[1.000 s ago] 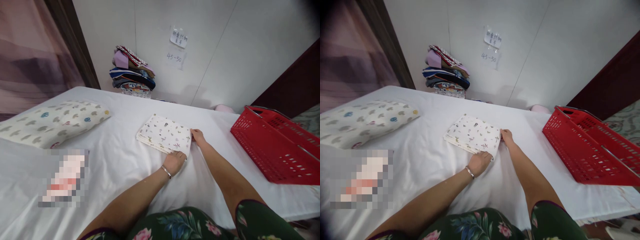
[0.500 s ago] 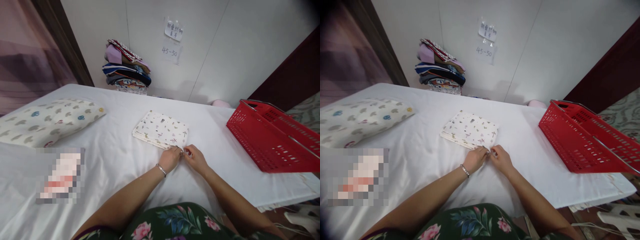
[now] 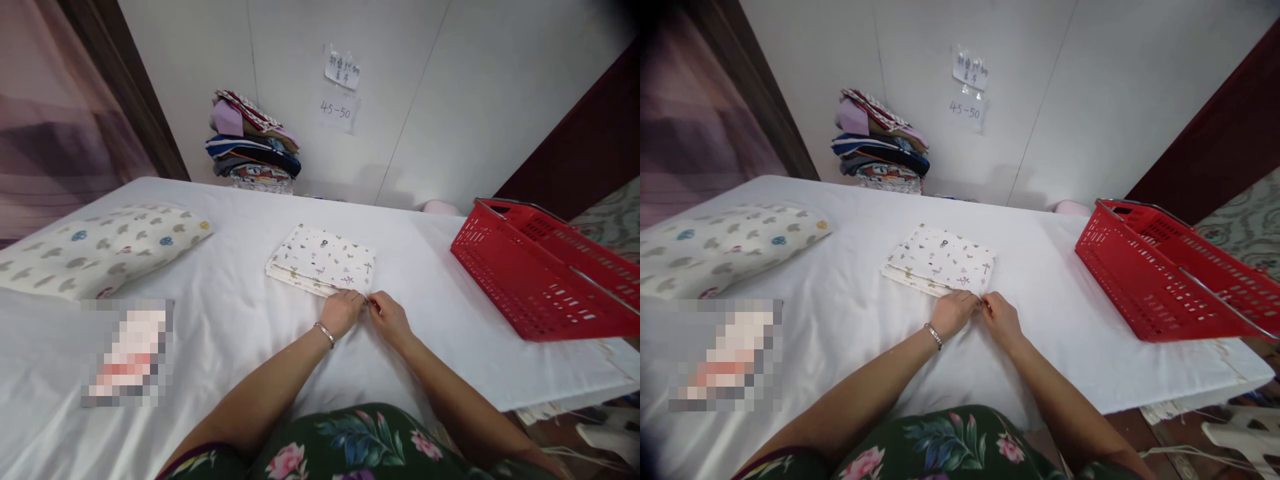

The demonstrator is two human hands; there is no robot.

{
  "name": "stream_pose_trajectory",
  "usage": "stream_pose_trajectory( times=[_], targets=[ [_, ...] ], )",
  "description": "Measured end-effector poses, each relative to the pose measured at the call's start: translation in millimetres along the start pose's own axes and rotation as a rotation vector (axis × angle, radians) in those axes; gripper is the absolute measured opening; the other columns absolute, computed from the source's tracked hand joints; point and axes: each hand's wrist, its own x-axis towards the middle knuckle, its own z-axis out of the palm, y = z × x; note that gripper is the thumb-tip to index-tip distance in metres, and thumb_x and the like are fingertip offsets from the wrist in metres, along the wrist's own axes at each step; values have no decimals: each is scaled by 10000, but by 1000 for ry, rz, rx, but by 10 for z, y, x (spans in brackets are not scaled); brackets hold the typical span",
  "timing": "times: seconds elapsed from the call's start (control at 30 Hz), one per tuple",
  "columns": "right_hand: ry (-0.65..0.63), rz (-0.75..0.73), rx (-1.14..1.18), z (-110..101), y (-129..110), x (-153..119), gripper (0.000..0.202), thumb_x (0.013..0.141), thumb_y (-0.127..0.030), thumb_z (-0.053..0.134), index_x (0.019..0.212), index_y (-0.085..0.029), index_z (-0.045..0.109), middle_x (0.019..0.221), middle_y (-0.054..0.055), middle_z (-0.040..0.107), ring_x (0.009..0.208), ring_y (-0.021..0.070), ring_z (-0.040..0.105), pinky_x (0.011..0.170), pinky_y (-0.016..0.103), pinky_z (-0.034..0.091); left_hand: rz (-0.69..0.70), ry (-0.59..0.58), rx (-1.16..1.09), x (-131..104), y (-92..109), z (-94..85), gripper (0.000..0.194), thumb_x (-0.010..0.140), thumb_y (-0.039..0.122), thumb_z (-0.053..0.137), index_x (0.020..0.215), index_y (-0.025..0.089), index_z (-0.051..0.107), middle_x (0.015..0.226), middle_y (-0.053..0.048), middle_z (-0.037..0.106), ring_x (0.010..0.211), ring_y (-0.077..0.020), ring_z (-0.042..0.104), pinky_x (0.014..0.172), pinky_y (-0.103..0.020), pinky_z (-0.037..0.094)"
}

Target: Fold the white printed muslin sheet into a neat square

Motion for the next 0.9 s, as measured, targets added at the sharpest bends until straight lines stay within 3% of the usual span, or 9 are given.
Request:
stream_pose_trajectory(
  times=[0.2,0.4,0.63,0.9],
  targets=[
    [-25,27,-21,-1,-22,8,189,820,-193,383,897,-212,554,848,24,581,776,146,530,677,253,397,53,26,40,-17,-22,24,176,861,213,407,814,196,575,750,-31,556,732,-154,493,600,-274,341],
    [-110,32,-66,-27,-79,-22,204,767,-206,453,957,-215,527,895,17,562,763,136,521,644,240,382,73,-35,41,6,-35,34,156,856,204,417,847,195,572,786,-40,534,789,-160,479,663,-289,368],
    [-125,96,-75,-1,-89,5,139,770,-244,458,890,-226,527,890,8,545,748,140,519,613,242,364,67,-86,34,22,-40,-9,166,863,192,397,860,198,562,802,-41,524,802,-160,479,662,-286,378],
    [-70,75,-16,48,-91,14,110,791,-271,429,764,-210,516,766,-12,527,603,111,478,556,231,349,33,-51,67,-82,-139,-152,141,854,173,392,851,194,532,847,-37,522,810,-159,486,685,-283,399]
  ],
)
